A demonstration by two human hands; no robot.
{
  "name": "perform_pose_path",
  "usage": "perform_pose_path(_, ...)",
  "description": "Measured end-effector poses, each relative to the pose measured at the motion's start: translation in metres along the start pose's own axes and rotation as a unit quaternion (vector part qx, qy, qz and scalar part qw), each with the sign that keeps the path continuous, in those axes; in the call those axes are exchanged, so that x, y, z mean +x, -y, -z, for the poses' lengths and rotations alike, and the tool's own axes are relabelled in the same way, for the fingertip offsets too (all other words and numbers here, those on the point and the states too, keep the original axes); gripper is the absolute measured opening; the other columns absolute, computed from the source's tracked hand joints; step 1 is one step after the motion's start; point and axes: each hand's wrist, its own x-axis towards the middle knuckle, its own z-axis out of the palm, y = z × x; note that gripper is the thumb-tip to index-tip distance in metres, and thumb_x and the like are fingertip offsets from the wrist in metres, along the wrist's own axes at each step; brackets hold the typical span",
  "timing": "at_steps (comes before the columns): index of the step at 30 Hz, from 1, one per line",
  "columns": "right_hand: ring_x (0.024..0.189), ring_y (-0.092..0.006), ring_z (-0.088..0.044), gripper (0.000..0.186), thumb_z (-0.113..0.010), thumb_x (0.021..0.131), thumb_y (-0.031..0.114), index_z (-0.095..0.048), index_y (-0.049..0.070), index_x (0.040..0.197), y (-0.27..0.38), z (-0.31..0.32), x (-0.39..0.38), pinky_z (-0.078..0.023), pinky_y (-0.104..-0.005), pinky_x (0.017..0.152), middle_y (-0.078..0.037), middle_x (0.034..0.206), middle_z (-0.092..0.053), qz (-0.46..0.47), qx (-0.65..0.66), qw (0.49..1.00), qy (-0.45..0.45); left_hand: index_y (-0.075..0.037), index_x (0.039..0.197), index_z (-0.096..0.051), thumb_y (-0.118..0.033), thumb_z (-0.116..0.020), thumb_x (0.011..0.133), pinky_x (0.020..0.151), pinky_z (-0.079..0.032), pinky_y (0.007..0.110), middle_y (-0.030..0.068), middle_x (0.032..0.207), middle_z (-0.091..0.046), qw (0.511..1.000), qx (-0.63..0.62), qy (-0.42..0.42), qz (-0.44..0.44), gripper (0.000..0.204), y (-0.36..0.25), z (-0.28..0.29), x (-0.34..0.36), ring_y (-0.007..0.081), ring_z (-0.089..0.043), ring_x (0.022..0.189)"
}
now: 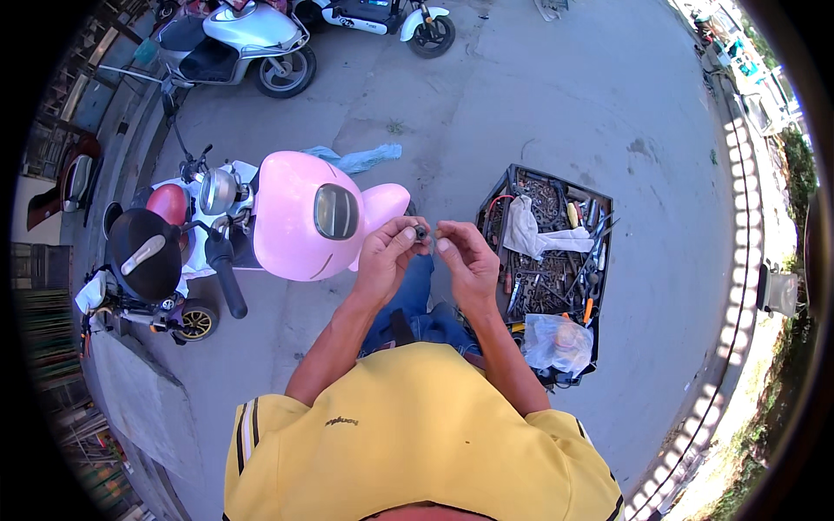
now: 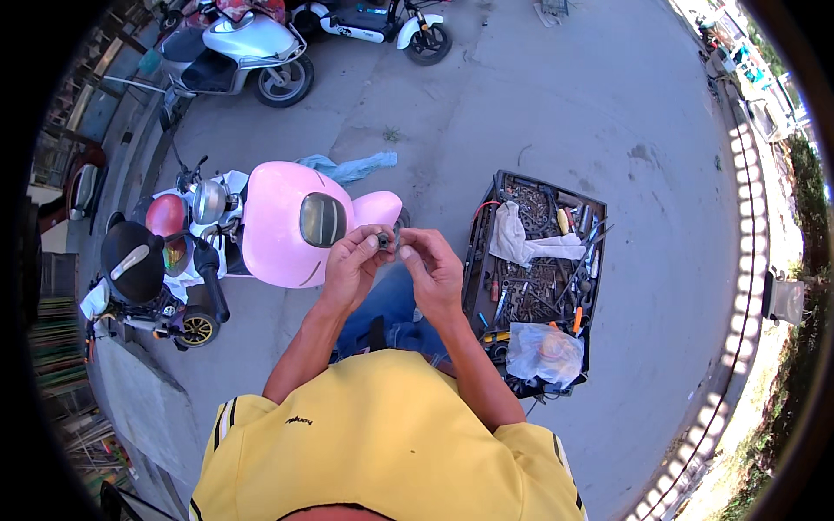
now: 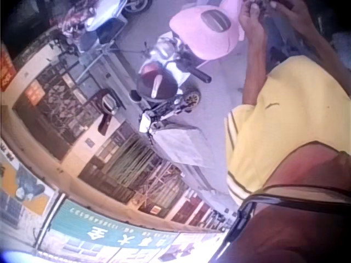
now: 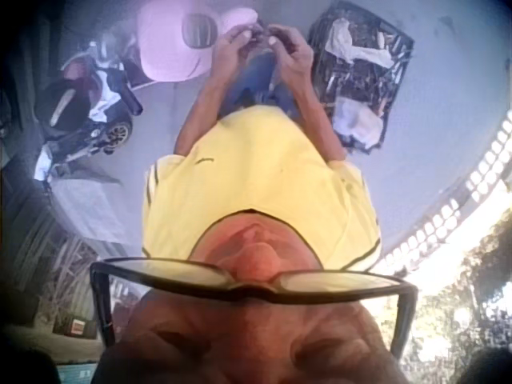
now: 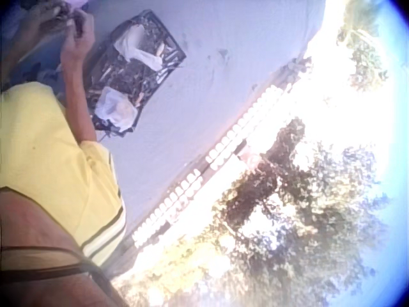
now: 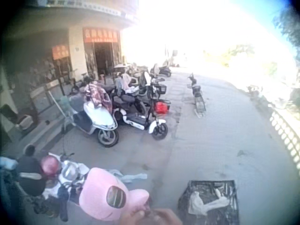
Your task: The person uses a screwdriver to remove screws from a mechanical part clamped in a vise, then walks to retrieve a small metal piece from the ground and returns to insert it into the part. The person continues to adjust and tighten components of the mechanical part using the screwdriver.
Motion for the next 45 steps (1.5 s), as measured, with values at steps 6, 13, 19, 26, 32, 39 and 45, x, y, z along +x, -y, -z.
perform_pose_path(6, 0.086, -0.0157, -0.069, 0.02, -0.08, 0.096, 0.002, -0.078, 0.001, 0.116, 0.021, 0.03, 0.071, -0.055, -0.0282, 0.074, -0.009, 0.102, -0.071, 0.114, -0.227, 0.965, -0.06, -0.001, 0.125, -0.07, -0.016, -0.062, 0.112, 0.094, -0.055, 0.031, 0.0047, 0.113, -0.072, 0.995, 0.0, 0.057, 0.082, 0.021, 0.02, -0.036, 0.09, 0.0133, -0.068, 0.102)
perform_pose_path(13, 0.075, -0.016, -0.067, 0.007, -0.072, 0.101, 0.003, -0.076, -0.001, 0.106, 0.025, 0.06, 0.194, -0.054, -0.0294, 0.069, -0.008, 0.085, -0.07, 0.082, -0.299, 0.944, -0.114, -0.001, 0.125, -0.073, -0.019, -0.063, 0.113, 0.092, -0.055, 0.033, 0.0054, 0.113, -0.074, 0.983, 0.02, 0.1, 0.151, 0.024, 0.022, -0.045, 0.234, 0.0146, -0.069, 0.1)
perform_pose_path(19, 0.073, -0.0082, -0.065, 0.02, -0.067, 0.11, 0.014, -0.071, -0.003, 0.102, -0.031, 0.069, 0.368, -0.055, -0.0264, 0.066, -0.005, 0.084, -0.073, -0.027, -0.151, 0.976, -0.154, 0.001, 0.119, -0.073, -0.016, -0.068, 0.11, 0.092, -0.057, 0.034, 0.0063, 0.12, -0.071, 0.981, 0.137, 0.076, 0.111, 0.02, 0.002, -0.029, 0.409, 0.0149, -0.069, 0.099)
perform_pose_path(26, 0.068, -0.009, -0.062, 0.025, -0.065, 0.113, 0.019, -0.066, 0.0, 0.098, -0.045, 0.102, 0.521, -0.053, -0.0272, 0.063, -0.003, 0.077, -0.067, -0.098, -0.018, 0.979, -0.18, 0.004, 0.111, -0.074, -0.009, -0.074, 0.105, 0.087, -0.059, 0.03, 0.006, 0.127, -0.065, 0.939, 0.326, 0.109, 0.025, 0.015, -0.033, -0.06, 0.566, 0.0121, -0.068, 0.098)
perform_pose_path(32, 0.063, -0.0108, -0.062, 0.033, -0.057, 0.116, 0.028, -0.063, 0.005, 0.093, -0.037, 0.165, 0.608, -0.049, -0.0263, 0.058, -0.004, 0.078, -0.067, -0.089, -0.003, 0.969, -0.229, 0.002, 0.111, -0.073, -0.012, -0.074, 0.105, 0.085, -0.057, 0.028, 0.0035, 0.116, -0.069, 0.921, 0.32, 0.187, 0.117, 0.015, -0.027, -0.116, 0.693, 0.0088, -0.067, 0.095)
perform_pose_path(39, 0.07, -0.0102, -0.062, 0.023, -0.06, 0.115, 0.021, -0.069, 0.002, 0.105, -0.03, 0.233, 0.748, -0.05, -0.0263, 0.065, -0.003, 0.083, -0.07, -0.11, -0.014, 0.967, -0.229, 0.0, 0.111, -0.07, -0.011, -0.074, 0.103, 0.082, -0.056, 0.029, 0.0044, 0.114, -0.07, 0.843, 0.443, 0.303, 0.038, 0.014, -0.027, -0.16, 0.868, 0.0122, -0.066, 0.093)
perform_pose_path(45, 0.078, -0.0127, -0.068, 0.012, -0.069, 0.108, 0.012, -0.071, 0.0, 0.107, -0.016, 0.288, 0.942, -0.056, -0.0295, 0.072, -0.004, 0.087, -0.073, -0.095, -0.119, 0.973, -0.175, 0.001, 0.112, -0.072, -0.009, -0.072, 0.104, 0.082, -0.055, 0.029, 0.0043, 0.119, -0.069, 0.897, 0.385, 0.215, 0.023, 0.013, -0.026, -0.189, 1.033, 0.0128, -0.065, 0.097)
